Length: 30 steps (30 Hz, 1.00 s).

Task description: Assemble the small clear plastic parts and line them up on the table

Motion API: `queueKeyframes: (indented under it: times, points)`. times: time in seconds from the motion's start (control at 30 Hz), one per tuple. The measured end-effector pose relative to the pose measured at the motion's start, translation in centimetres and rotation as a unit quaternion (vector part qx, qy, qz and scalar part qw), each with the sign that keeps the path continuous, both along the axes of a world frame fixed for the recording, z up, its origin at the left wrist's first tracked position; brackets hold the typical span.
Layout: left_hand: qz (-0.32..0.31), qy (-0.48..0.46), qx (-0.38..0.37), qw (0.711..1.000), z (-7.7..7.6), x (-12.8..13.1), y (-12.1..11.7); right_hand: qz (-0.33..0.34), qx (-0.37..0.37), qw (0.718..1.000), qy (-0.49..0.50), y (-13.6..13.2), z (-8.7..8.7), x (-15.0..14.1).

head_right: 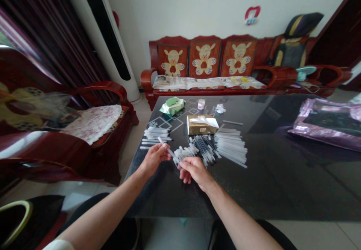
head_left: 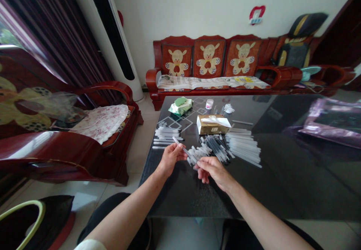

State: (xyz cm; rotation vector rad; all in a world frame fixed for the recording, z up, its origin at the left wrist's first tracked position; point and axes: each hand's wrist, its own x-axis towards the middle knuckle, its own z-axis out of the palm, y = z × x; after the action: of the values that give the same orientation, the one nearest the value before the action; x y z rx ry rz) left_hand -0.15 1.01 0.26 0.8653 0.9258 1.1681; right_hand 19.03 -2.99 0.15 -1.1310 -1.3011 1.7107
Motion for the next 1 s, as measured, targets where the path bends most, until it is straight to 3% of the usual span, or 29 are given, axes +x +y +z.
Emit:
queueKeyframes:
  times: [0.13, 0.33, 0.53, 0.87, 0.93, 1.0]
  points:
    - [-0.002, 0.001, 0.001, 1.000, -0.1, 0.0, 0.0, -0.022, -0.007, 1.000, 0.000, 0.0, 0.1, 0.0]
    - [-0.001, 0.002, 0.001, 1.000, 0.0, 0.0, 0.1, 0.017, -0.018, 1.000, 0.006, -0.1, -0.1, 0.0]
    - [0.000, 0.001, 0.002, 1.000, 0.1, -0.1, 0.2, -0.030, -0.011, 0.999, -0.012, 0.0, 0.1, 0.2]
    - [0.059, -0.020, 0.003, 0.998, 0.7, -1.8, 1.3, 0.022, 0.006, 0.998, -0.051, 0.7, 1.0, 2.6]
    - [0.070, -0.024, 0.005, 0.997, 0.7, -1.9, 1.4, -0.012, 0.020, 0.997, -0.069, 1.3, 1.3, 3.9]
    - [0.070, -0.025, 0.001, 0.997, 0.5, -1.8, 1.3, -0.092, 0.044, 0.990, -0.102, 1.9, 1.4, 5.6]
